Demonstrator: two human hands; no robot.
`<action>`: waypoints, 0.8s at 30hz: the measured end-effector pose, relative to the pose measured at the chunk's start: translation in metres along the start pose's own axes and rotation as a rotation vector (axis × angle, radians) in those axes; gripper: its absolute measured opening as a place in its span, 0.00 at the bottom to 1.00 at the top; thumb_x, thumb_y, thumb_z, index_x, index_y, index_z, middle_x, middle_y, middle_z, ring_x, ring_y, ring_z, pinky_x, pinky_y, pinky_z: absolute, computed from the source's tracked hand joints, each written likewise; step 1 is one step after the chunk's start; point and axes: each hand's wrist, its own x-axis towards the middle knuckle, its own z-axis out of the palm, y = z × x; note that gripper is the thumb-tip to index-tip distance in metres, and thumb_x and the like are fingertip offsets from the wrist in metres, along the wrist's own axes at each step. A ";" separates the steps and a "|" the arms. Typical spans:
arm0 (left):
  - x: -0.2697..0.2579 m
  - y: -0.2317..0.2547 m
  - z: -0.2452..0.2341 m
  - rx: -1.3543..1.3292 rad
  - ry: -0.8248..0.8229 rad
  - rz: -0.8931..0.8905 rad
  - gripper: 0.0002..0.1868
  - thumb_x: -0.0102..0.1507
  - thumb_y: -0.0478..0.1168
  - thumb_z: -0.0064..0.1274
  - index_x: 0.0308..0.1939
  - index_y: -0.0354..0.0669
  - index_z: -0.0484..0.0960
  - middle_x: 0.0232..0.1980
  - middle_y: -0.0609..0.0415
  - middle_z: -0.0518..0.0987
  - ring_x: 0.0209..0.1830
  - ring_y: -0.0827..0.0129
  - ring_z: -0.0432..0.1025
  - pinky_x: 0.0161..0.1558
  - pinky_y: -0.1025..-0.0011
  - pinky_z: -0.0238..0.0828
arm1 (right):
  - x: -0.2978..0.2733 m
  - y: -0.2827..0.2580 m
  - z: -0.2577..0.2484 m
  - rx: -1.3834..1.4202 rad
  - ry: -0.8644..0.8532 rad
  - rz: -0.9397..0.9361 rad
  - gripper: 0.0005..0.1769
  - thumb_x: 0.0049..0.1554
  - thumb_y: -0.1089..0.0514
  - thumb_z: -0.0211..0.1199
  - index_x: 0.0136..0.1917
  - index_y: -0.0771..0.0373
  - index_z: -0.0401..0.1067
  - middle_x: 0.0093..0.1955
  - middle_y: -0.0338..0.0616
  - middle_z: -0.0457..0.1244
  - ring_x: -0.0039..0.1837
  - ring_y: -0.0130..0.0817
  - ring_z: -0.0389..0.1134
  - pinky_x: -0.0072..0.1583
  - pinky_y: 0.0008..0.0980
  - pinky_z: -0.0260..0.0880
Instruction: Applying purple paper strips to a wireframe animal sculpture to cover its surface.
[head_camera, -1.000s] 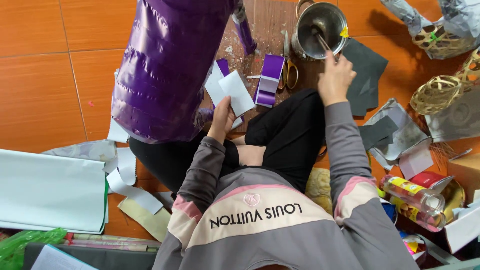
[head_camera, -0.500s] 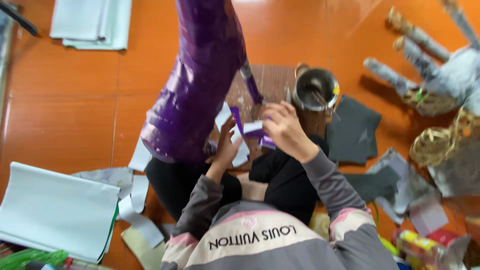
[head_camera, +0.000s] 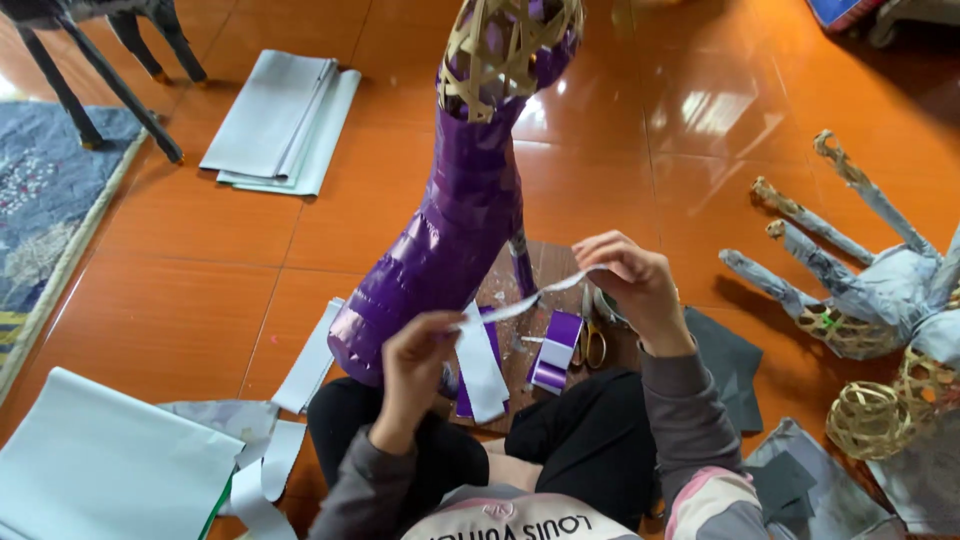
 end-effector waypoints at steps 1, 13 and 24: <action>0.015 0.022 -0.007 0.057 0.017 0.115 0.10 0.56 0.26 0.58 0.40 0.40 0.85 0.40 0.48 0.84 0.44 0.67 0.77 0.48 0.67 0.74 | 0.010 0.007 0.004 0.086 0.044 -0.019 0.02 0.52 0.70 0.65 0.41 0.69 0.74 0.44 0.53 0.66 0.54 0.48 0.69 0.61 0.44 0.65; 0.250 0.041 -0.020 -0.322 -0.006 0.191 0.05 0.65 0.34 0.53 0.42 0.35 0.80 0.36 0.51 0.78 0.39 0.69 0.76 0.52 0.62 0.77 | 0.133 0.055 0.056 0.504 0.418 0.099 0.02 0.54 0.69 0.64 0.41 0.66 0.73 0.36 0.39 0.64 0.43 0.25 0.66 0.51 0.26 0.69; 0.311 -0.013 0.015 -0.531 -0.169 0.116 0.09 0.67 0.38 0.50 0.42 0.32 0.75 0.29 0.50 0.77 0.27 0.71 0.76 0.36 0.71 0.78 | 0.153 0.096 0.074 0.535 0.465 -0.022 0.03 0.57 0.71 0.59 0.42 0.67 0.72 0.41 0.44 0.66 0.50 0.32 0.69 0.60 0.38 0.69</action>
